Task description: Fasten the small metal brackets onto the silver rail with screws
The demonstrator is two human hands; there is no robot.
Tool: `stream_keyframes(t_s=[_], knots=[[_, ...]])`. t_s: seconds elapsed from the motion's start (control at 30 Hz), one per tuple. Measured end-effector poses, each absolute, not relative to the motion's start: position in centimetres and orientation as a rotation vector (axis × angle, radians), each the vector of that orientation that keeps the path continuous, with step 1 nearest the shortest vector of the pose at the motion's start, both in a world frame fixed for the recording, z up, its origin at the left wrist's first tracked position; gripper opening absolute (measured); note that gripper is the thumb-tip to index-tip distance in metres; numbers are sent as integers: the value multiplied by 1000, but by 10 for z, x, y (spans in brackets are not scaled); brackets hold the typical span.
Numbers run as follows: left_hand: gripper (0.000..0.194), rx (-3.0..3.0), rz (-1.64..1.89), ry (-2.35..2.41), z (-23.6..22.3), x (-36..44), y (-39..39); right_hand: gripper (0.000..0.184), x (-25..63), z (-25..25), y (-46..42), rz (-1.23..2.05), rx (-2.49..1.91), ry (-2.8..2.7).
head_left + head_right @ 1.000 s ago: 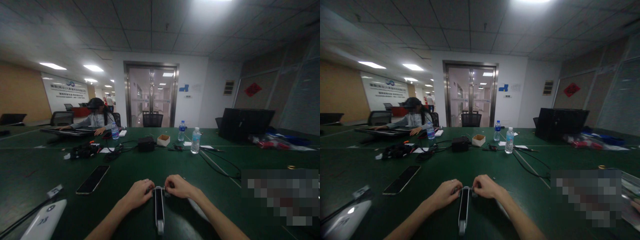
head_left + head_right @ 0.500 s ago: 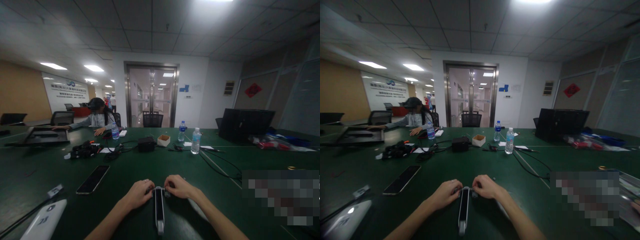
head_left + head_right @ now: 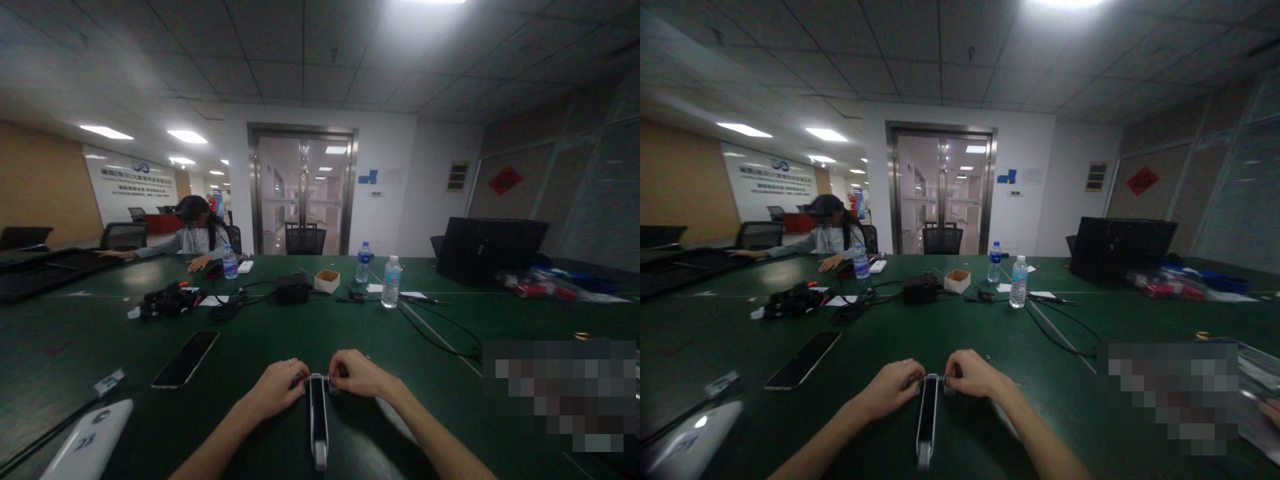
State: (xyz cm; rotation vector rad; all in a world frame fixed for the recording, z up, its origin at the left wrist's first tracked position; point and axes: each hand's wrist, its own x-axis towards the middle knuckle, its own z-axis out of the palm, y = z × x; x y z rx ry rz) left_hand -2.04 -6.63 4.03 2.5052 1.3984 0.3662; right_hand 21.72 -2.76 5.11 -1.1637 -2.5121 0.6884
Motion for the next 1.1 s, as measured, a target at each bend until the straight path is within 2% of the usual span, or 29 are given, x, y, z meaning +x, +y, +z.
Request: stream_keyframes(t_s=[0.67, 1.1], knots=[[17, 2474, 349, 1409, 42, -21, -67, 18, 217, 48, -26, 613, -1133, -2566], [18, 2504, 362, 1403, 42, -20, -67, 12, 218, 44, -24, 641, -1134, -2560]])
